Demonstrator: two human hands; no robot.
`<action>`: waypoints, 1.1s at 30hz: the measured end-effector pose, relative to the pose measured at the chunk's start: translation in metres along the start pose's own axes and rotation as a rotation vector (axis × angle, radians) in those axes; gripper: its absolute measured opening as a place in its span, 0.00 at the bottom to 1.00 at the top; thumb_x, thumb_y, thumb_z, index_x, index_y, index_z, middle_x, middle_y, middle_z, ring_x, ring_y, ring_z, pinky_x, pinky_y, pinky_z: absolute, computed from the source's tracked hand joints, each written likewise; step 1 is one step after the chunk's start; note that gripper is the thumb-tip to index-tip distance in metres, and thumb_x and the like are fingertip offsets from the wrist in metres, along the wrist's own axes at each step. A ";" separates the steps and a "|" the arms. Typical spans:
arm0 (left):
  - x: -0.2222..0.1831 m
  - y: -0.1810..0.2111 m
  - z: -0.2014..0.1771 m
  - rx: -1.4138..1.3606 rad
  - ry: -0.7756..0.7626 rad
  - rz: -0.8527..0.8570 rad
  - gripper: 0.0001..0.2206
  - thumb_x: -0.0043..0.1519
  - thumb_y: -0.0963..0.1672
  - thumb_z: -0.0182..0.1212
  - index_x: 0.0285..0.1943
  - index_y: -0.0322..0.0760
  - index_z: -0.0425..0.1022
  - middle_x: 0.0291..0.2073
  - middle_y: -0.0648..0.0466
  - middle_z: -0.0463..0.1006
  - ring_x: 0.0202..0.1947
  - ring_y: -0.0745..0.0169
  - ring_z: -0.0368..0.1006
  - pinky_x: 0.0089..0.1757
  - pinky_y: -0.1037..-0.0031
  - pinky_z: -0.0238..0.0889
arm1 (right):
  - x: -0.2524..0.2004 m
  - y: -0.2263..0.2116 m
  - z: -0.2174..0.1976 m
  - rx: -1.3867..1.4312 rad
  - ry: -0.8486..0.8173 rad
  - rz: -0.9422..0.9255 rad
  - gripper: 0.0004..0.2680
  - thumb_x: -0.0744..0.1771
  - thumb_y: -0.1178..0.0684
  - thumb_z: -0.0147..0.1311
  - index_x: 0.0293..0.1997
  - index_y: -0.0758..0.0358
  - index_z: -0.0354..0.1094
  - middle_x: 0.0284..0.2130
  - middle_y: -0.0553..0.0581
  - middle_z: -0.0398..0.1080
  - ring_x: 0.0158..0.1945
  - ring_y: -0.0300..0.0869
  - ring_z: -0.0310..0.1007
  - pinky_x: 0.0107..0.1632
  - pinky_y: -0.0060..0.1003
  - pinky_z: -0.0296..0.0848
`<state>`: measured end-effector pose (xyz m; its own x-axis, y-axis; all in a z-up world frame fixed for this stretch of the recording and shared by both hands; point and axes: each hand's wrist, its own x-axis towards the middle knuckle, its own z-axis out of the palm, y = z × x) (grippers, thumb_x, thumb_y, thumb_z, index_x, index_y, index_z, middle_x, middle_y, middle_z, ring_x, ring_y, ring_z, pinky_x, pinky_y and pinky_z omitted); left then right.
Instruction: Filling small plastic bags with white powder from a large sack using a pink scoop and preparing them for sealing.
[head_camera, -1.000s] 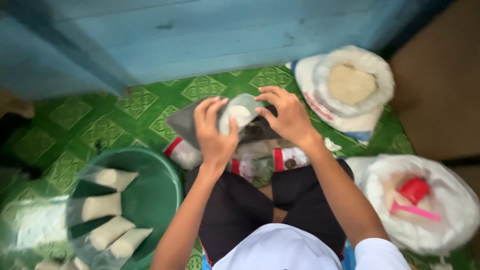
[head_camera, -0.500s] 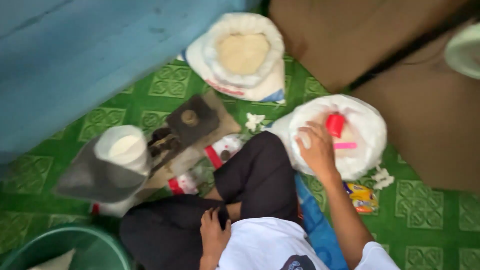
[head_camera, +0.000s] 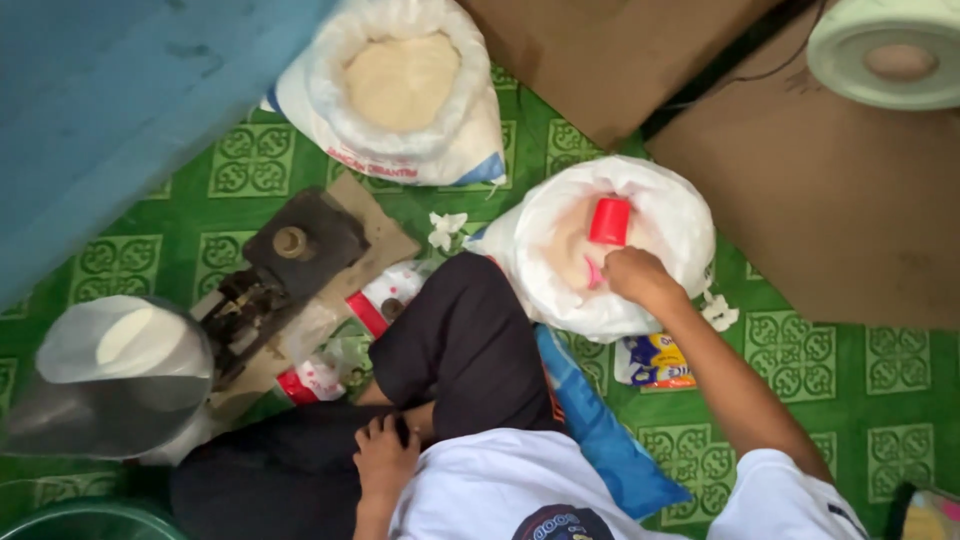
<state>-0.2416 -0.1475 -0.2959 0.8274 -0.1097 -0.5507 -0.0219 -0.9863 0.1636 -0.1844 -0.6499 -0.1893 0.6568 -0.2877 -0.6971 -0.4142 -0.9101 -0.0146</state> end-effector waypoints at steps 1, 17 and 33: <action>-0.005 -0.003 0.009 0.004 -0.010 0.003 0.25 0.55 0.57 0.54 0.57 0.44 0.68 0.54 0.50 0.69 0.57 0.40 0.61 0.44 0.41 0.66 | -0.004 0.005 -0.003 0.003 -0.009 0.006 0.13 0.65 0.52 0.38 0.37 0.66 0.73 0.38 0.68 0.73 0.39 0.59 0.74 0.39 0.47 0.71; -0.010 -0.002 0.021 0.113 0.033 -0.004 0.26 0.53 0.56 0.55 0.60 0.51 0.70 0.64 0.55 0.65 0.65 0.46 0.55 0.51 0.46 0.62 | 0.079 0.018 0.018 -0.525 0.105 0.189 0.10 0.65 0.60 0.46 0.41 0.48 0.76 0.37 0.45 0.77 0.43 0.43 0.78 0.38 0.31 0.72; -0.008 0.005 0.021 0.011 0.109 0.095 0.26 0.53 0.56 0.56 0.59 0.50 0.70 0.60 0.53 0.69 0.63 0.39 0.60 0.54 0.48 0.59 | 0.000 0.039 0.020 -0.208 0.247 -0.035 0.11 0.65 0.55 0.41 0.30 0.62 0.75 0.31 0.60 0.76 0.35 0.53 0.76 0.38 0.47 0.72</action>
<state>-0.2600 -0.1543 -0.3074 0.8776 -0.1887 -0.4406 -0.1083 -0.9735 0.2013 -0.2134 -0.6790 -0.2040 0.8122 -0.2954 -0.5031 -0.2676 -0.9549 0.1286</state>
